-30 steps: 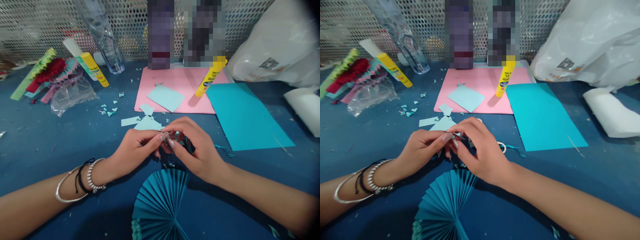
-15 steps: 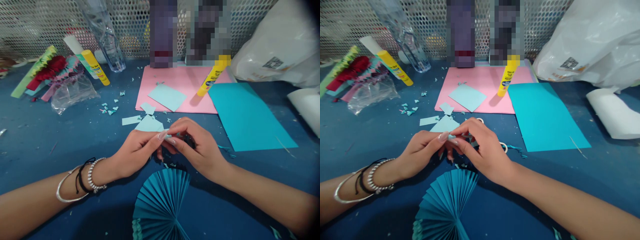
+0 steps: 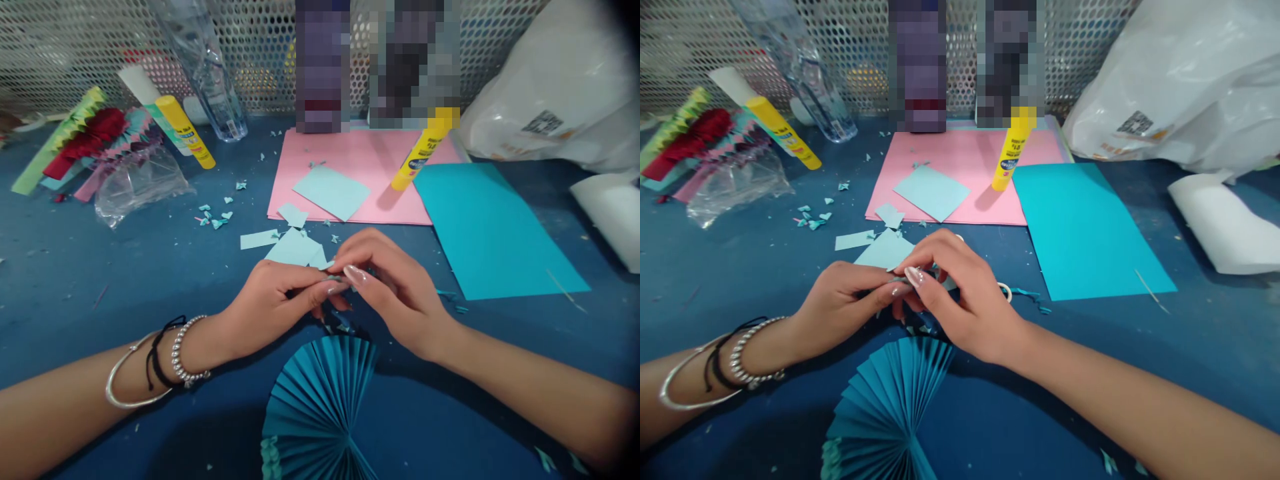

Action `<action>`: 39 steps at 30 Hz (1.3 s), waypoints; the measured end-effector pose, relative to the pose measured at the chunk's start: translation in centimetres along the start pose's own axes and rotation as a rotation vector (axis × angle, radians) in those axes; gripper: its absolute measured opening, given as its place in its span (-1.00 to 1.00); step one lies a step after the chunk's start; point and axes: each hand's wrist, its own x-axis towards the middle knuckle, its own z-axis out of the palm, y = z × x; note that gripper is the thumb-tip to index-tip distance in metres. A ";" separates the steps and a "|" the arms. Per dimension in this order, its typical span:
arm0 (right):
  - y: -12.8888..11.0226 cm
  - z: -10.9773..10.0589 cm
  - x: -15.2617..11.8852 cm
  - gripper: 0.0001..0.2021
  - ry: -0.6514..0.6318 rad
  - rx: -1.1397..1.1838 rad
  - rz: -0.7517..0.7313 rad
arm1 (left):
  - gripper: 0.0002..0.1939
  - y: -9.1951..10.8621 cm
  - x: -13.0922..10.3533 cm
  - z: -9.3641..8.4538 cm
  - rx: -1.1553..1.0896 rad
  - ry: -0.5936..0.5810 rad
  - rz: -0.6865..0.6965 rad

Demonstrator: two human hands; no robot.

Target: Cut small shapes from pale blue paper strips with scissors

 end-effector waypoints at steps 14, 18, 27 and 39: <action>-0.2 0.1 -0.1 -0.83 0.013 -0.074 -0.006 | -0.72 0.6 -0.4 0.0 0.058 0.069 -0.070; -0.3 -0.1 -0.1 -0.73 -0.038 -0.088 -0.045 | -0.74 0.2 -0.6 0.1 0.058 0.092 -0.043; -0.4 -0.2 -0.2 -0.60 -0.094 -0.051 -0.059 | -0.74 -0.2 -0.7 0.1 0.057 0.123 0.018; 0.1 0.5 -0.6 -0.67 0.087 -0.024 0.018 | -0.77 -0.2 -0.7 0.3 0.086 0.149 0.098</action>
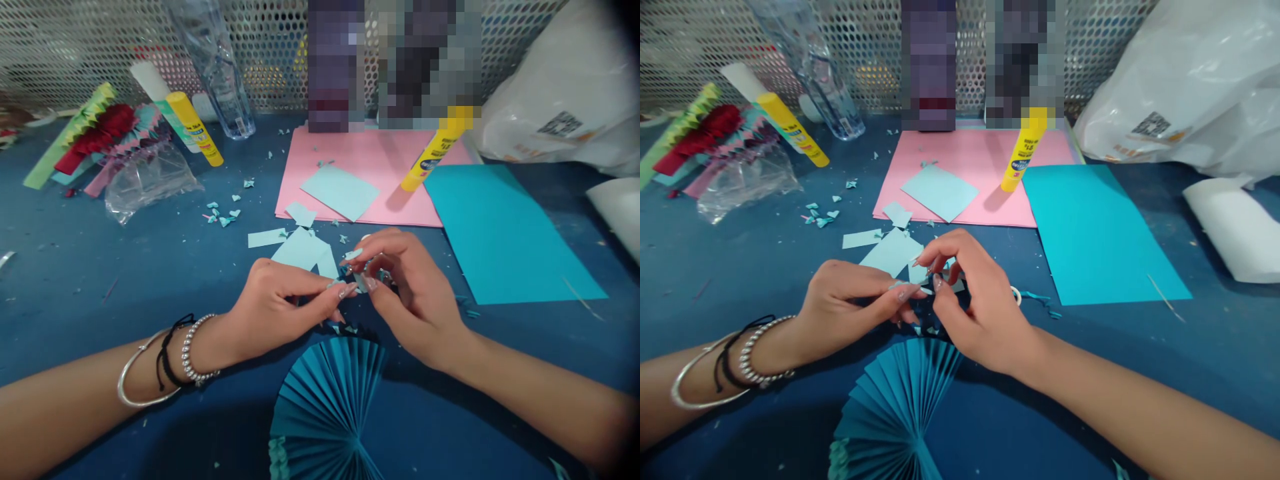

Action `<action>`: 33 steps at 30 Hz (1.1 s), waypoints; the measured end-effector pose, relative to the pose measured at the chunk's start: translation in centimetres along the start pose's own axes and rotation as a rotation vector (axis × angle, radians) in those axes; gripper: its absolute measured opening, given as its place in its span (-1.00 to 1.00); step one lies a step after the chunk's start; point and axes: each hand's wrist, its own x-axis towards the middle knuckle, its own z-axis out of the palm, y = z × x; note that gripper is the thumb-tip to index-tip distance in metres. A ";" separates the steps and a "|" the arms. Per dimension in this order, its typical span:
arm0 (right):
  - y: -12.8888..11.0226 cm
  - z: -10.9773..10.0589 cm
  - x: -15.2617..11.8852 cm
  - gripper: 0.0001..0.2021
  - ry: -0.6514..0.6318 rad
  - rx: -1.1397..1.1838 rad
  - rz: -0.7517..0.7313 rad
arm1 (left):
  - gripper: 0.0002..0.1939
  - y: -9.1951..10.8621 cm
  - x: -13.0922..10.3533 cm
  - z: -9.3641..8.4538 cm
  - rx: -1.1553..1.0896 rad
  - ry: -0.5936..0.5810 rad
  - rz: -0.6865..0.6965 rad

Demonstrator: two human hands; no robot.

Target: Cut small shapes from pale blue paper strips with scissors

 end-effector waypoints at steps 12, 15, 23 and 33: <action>-0.3 -0.4 -0.1 -0.65 -0.023 -0.106 -0.135 | -0.86 -0.4 0.0 -0.3 -0.044 0.044 0.081; -0.3 -0.3 -0.1 -0.63 -0.010 -0.083 -0.159 | -0.88 -0.2 0.0 -0.3 0.014 0.083 0.168; -0.6 -0.4 -0.3 -0.62 0.001 -0.139 -0.223 | -0.86 -0.1 0.0 -0.4 0.062 0.099 0.232; -0.6 -0.5 -0.2 -0.63 -0.056 -0.164 -0.175 | -0.82 0.2 0.0 -0.7 0.140 0.036 0.141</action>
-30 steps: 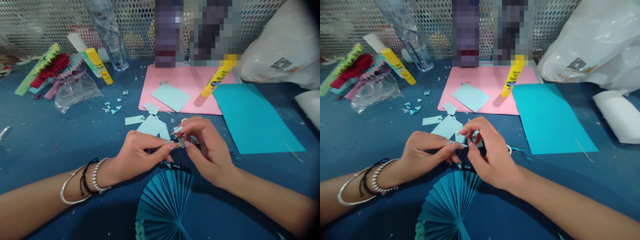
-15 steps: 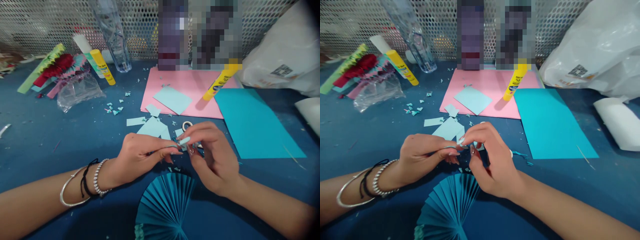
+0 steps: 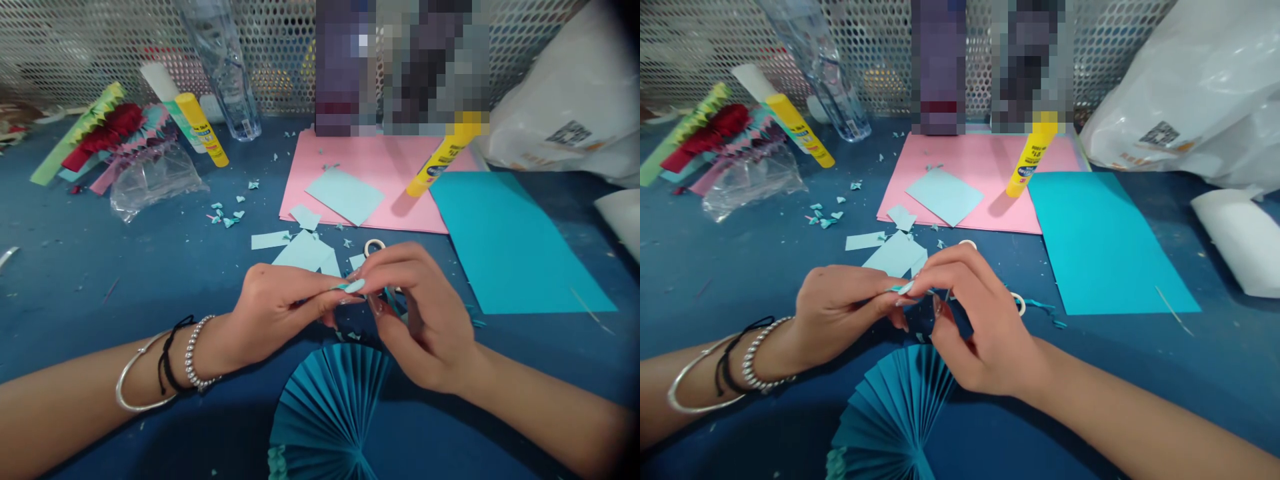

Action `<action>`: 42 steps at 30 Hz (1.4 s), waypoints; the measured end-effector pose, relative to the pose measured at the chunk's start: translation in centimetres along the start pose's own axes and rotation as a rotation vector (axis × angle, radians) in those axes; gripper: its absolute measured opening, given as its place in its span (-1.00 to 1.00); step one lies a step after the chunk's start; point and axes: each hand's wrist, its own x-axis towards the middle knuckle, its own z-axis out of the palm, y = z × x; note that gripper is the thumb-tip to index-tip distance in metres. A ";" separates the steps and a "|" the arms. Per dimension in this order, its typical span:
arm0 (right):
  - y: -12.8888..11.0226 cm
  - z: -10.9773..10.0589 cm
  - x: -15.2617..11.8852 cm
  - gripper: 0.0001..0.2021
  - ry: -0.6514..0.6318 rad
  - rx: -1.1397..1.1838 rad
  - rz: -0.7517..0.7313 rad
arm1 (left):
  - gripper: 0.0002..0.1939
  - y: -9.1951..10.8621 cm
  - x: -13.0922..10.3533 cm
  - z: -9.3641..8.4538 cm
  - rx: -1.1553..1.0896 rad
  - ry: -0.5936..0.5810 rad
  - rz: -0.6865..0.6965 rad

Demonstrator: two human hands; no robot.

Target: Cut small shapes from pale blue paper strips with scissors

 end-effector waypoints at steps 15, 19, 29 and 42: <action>0.0 0.1 0.0 -0.58 0.025 -0.146 0.003 | -0.73 -0.7 0.0 0.3 -0.007 -0.059 -0.043; 0.1 0.2 0.0 -0.58 0.050 -0.196 0.035 | -0.68 -0.6 0.3 0.4 -0.035 -0.068 -0.073; 0.2 0.5 0.4 -0.79 0.149 -0.172 0.076 | -0.66 -1.0 0.5 0.6 -0.072 -0.134 -0.055; 0.6 0.3 0.5 -0.89 0.164 -0.176 0.138 | -0.69 -1.0 0.9 0.7 -0.198 -0.170 -0.195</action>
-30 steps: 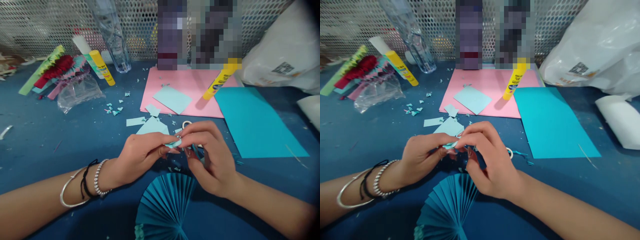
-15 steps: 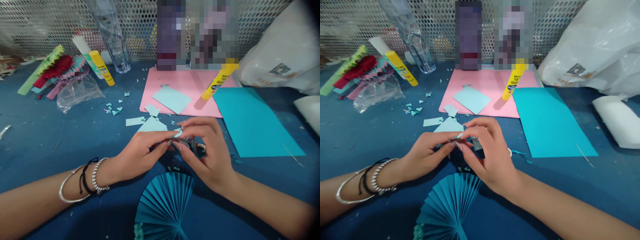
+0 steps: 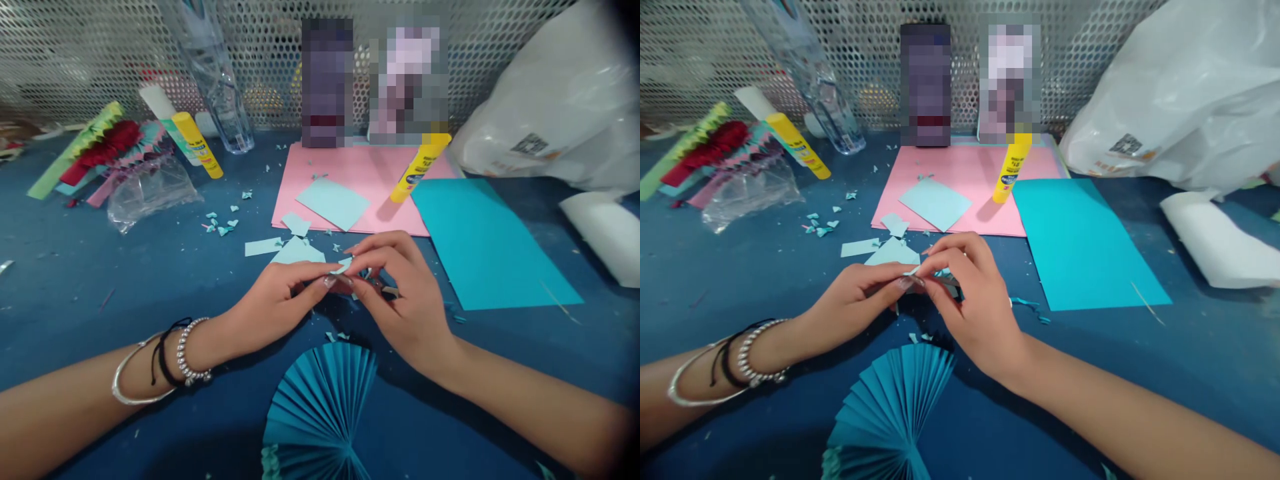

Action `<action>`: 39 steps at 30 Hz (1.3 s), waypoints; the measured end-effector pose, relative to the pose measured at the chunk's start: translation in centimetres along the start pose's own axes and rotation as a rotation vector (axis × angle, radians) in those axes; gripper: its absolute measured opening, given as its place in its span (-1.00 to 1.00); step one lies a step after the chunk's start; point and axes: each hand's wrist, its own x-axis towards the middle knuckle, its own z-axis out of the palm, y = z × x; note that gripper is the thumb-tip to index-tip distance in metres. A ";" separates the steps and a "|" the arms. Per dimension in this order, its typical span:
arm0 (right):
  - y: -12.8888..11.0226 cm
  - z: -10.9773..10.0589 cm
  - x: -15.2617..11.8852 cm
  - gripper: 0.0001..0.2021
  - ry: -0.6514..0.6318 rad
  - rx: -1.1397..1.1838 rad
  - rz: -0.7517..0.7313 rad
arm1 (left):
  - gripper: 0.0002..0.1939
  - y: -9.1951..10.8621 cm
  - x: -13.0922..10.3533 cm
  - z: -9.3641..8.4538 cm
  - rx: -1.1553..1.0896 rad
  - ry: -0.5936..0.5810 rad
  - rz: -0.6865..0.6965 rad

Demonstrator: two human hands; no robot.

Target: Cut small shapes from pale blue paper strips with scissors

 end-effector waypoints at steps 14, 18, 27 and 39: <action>-0.3 0.0 0.1 -0.88 -0.051 0.047 0.027 | -0.77 0.7 0.1 -0.4 -0.036 -0.025 -0.022; -0.3 0.0 0.1 -0.88 -0.038 0.070 0.025 | -0.77 0.6 0.1 -0.5 -0.070 -0.054 -0.021; -0.3 0.1 0.0 -0.85 -0.020 0.109 0.038 | -0.72 0.4 0.1 -0.7 -0.098 -0.096 -0.045; -0.2 0.2 0.0 -0.84 -0.041 0.091 0.104 | -0.68 0.1 0.0 -0.6 -0.255 -0.080 -0.093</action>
